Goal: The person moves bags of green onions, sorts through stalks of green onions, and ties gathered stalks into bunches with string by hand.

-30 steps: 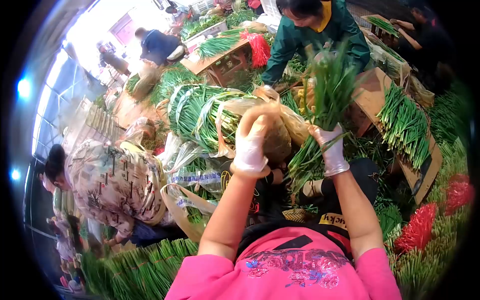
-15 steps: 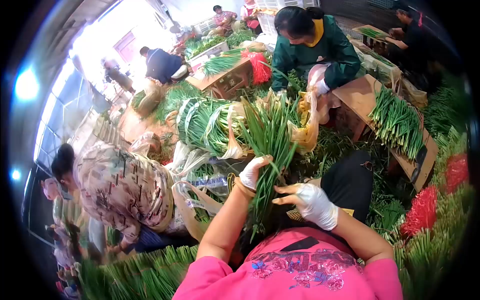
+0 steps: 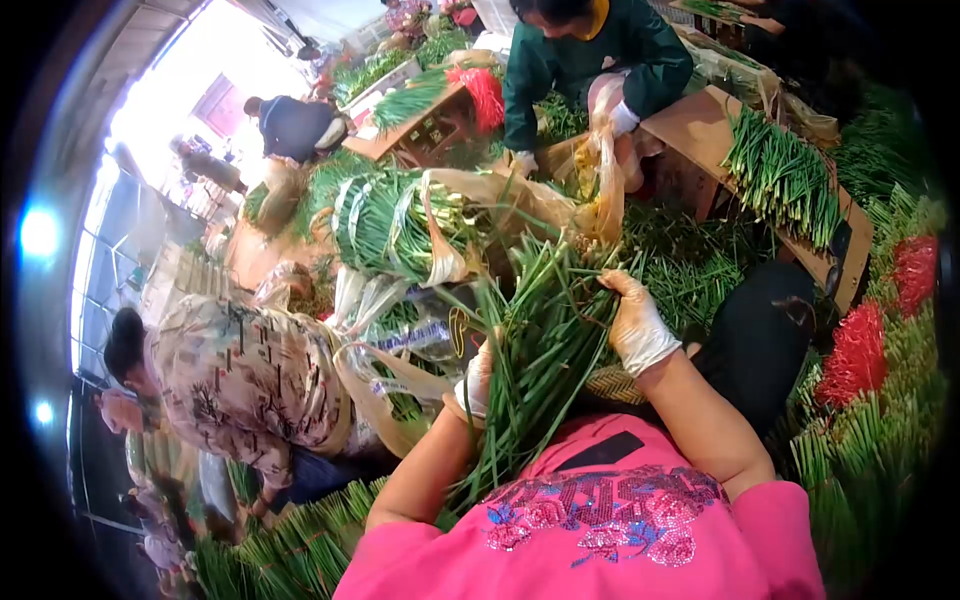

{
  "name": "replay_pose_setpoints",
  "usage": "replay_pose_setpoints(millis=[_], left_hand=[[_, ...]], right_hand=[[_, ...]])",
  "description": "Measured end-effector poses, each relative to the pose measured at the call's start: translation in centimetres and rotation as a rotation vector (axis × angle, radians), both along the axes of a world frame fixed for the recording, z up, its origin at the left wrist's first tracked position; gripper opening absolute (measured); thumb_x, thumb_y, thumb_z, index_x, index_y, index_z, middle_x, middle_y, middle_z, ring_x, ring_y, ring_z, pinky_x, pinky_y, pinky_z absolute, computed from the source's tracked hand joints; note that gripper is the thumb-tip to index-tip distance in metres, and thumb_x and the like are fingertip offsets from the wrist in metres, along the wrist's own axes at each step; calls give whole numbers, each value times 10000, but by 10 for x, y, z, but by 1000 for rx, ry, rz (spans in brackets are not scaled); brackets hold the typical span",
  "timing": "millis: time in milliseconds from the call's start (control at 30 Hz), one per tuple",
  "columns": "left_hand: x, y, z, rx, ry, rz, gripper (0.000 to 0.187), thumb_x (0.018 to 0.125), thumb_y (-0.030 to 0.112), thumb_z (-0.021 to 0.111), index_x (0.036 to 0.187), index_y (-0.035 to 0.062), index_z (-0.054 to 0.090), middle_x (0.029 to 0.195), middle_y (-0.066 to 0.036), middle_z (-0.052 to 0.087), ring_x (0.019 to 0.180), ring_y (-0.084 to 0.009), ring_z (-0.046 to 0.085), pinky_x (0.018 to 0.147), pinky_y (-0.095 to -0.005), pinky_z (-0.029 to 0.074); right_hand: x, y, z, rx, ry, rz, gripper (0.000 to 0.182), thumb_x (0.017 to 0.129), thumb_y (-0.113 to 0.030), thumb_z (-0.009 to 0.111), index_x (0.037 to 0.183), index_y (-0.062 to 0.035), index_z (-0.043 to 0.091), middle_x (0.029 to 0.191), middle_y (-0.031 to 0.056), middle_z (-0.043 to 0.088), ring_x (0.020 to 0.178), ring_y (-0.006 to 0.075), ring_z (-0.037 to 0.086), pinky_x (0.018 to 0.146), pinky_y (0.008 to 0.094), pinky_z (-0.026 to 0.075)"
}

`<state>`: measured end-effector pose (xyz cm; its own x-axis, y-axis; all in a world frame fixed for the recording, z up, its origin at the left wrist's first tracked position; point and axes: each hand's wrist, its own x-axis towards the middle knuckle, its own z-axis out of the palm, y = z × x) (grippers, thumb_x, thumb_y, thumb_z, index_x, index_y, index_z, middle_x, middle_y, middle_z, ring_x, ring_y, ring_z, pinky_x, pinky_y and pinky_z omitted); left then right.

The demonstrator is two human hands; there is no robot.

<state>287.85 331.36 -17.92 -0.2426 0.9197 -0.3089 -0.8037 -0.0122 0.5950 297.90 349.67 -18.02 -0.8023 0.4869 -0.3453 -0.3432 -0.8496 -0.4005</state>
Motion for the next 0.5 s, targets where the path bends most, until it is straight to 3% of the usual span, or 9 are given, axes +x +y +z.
replay_pose_setpoints(millis=[67, 100, 133, 200, 233, 267, 333, 433, 500], left_hand=[[-3, 1, -38, -52, -117, -132, 721, 800, 549, 508, 1333, 100, 324, 1290, -126, 425, 1121, -251, 479, 948, -377, 402], [12, 8, -22, 158, 235, -185, 736, 785, 516, 554, 1329, 78, 325, 1291, -121, 424, 1116, -241, 482, 933, -367, 410], [38, 12, -5, 134, 186, -197, 745, 751, 410, 644, 1318, 43, 328, 1244, -132, 469, 1064, -239, 521, 892, -356, 440], [27, 20, -11, 17, 336, -391, 715, 718, 272, 698, 1293, 15, 359, 1178, -143, 519, 1000, -242, 560, 848, -341, 467], [15, 22, -37, -74, 344, -363, 630, 733, 193, 680, 1267, 10, 399, 1142, -151, 546, 948, -248, 584, 806, -329, 485], [9, 24, -50, -114, 322, -295, 596, 729, 156, 664, 1253, 12, 419, 1147, -143, 546, 948, -234, 581, 821, -326, 471], [9, 39, -26, -136, 288, -174, 550, 717, 96, 642, 1228, 18, 455, 1144, -125, 551, 945, -207, 576, 851, -321, 444], [-10, 50, -58, -251, 485, -259, 470, 708, 93, 637, 1155, 9, 522, 1041, -89, 602, 929, -176, 572, 844, -297, 425], [-14, 69, -27, -357, 543, -361, 452, 704, 79, 636, 1138, 6, 531, 1048, -85, 597, 944, -169, 561, 851, -296, 421]], right_hand=[[-2, 11, -43, 93, -85, -118, 163, 775, -160, 544, 907, -65, 563, 891, 77, 599, 809, 252, 586, 773, 433, 484], [7, 7, -21, -18, -44, -63, 181, 785, -149, 518, 939, -62, 556, 931, 83, 590, 836, 243, 575, 794, 408, 477], [0, 15, -36, -53, 91, -2, 231, 787, -117, 500, 1000, -49, 559, 965, 82, 595, 865, 231, 573, 803, 381, 475], [6, 24, -28, 36, 22, -43, 290, 792, -83, 469, 1065, -33, 553, 1025, 89, 592, 908, 218, 574, 828, 355, 469], [8, 36, -31, 151, -112, -158, 319, 782, -57, 470, 1089, -22, 551, 1021, 82, 596, 887, 210, 583, 815, 354, 477], [15, 46, -14, 170, 85, -143, 317, 772, -30, 471, 1077, -20, 558, 970, 65, 604, 829, 190, 581, 765, 311, 491], [22, 80, -20, 1, -106, -347, 210, 781, -49, 525, 981, -17, 584, 791, 22, 586, 654, 140, 569, 601, 254, 481], [49, 146, -44, -28, 5, -491, 268, 829, -178, 558, 1066, -51, 576, 682, -46, 533, 468, 38, 421, 443, 174, 349], [64, 179, -52, 74, 69, -500, 337, 859, -293, 531, 1122, -84, 564, 647, -64, 502, 412, 20, 310, 408, 167, 262]])
